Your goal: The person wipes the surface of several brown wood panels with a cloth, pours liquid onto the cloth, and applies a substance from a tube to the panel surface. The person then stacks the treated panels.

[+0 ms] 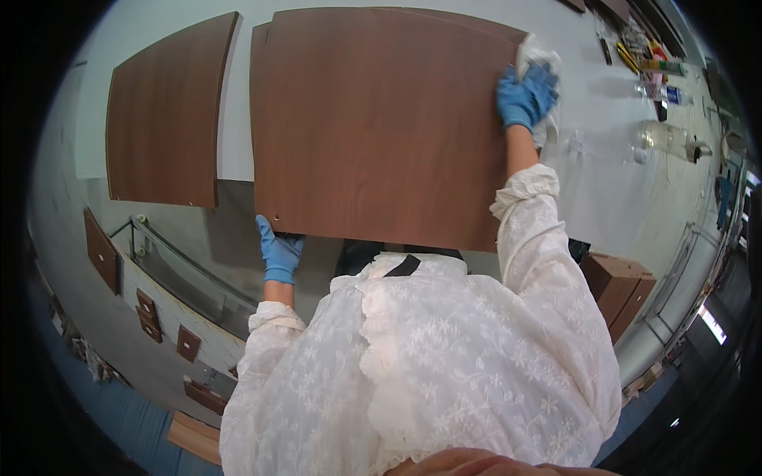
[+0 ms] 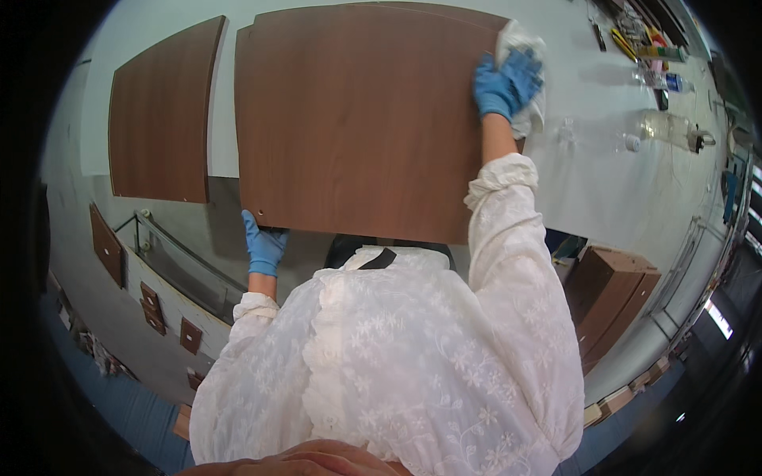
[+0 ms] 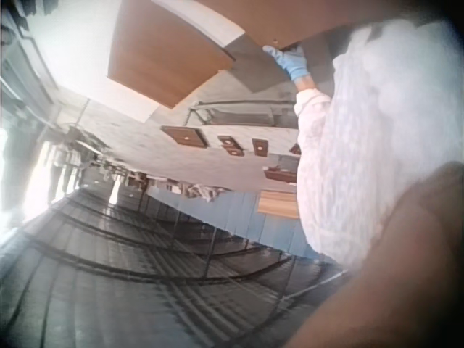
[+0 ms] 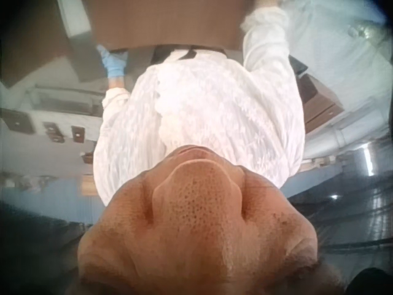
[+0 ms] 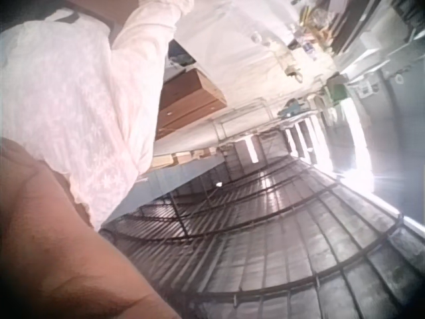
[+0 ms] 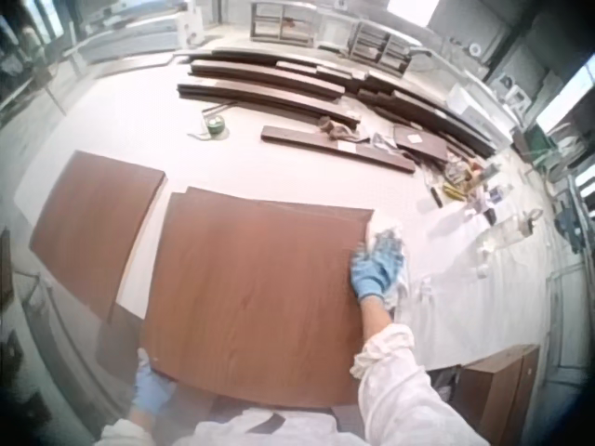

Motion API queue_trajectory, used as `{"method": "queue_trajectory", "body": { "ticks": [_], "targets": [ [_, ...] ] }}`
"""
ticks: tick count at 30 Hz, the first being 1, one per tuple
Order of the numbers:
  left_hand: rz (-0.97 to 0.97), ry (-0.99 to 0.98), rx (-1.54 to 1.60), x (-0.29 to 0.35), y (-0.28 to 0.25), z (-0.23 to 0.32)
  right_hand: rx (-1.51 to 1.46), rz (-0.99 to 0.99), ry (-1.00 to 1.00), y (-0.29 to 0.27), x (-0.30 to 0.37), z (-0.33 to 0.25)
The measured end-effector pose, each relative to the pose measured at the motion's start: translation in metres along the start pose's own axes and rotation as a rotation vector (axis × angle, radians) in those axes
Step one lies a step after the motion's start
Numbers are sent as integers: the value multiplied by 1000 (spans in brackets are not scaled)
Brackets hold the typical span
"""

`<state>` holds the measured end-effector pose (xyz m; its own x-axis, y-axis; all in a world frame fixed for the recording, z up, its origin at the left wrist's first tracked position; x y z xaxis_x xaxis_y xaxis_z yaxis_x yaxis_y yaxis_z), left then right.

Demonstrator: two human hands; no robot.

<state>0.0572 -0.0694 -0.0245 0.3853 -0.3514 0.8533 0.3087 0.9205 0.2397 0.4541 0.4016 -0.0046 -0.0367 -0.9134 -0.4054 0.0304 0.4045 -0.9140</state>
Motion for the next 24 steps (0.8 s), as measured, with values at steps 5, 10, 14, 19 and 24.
{"method": "queue_trajectory", "body": {
  "ticks": [5, 10, 14, 19, 24],
  "targets": [
    [-54, 11, -27, -4, -4, -1, -531, -164, -395, -76, 85, -165],
    [-128, 0, 11, -12, -8, 1, -842, -509, -1091, -194, 270, -239],
    [-83, -49, 88, -10, -12, 2, -936, -562, -914, -178, 269, -194],
    [-76, 18, 16, -3, -7, 5, -399, -182, -440, -90, 101, -34],
    [-99, -25, 33, -1, -4, 5, -83, -225, -263, -89, 119, 37]
  ]
}}
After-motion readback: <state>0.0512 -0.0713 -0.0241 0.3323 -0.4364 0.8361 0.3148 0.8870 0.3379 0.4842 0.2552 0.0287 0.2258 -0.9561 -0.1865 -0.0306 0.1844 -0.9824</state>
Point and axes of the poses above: each hand's wrist, its own x-axis away from the middle knuckle, its own y-axis out of the palm, z = x × y, the point moved 4 cm from there along -x, towards the middle knuckle, and after that the axes turned 3 degrees about x, right-handed, at the moved point
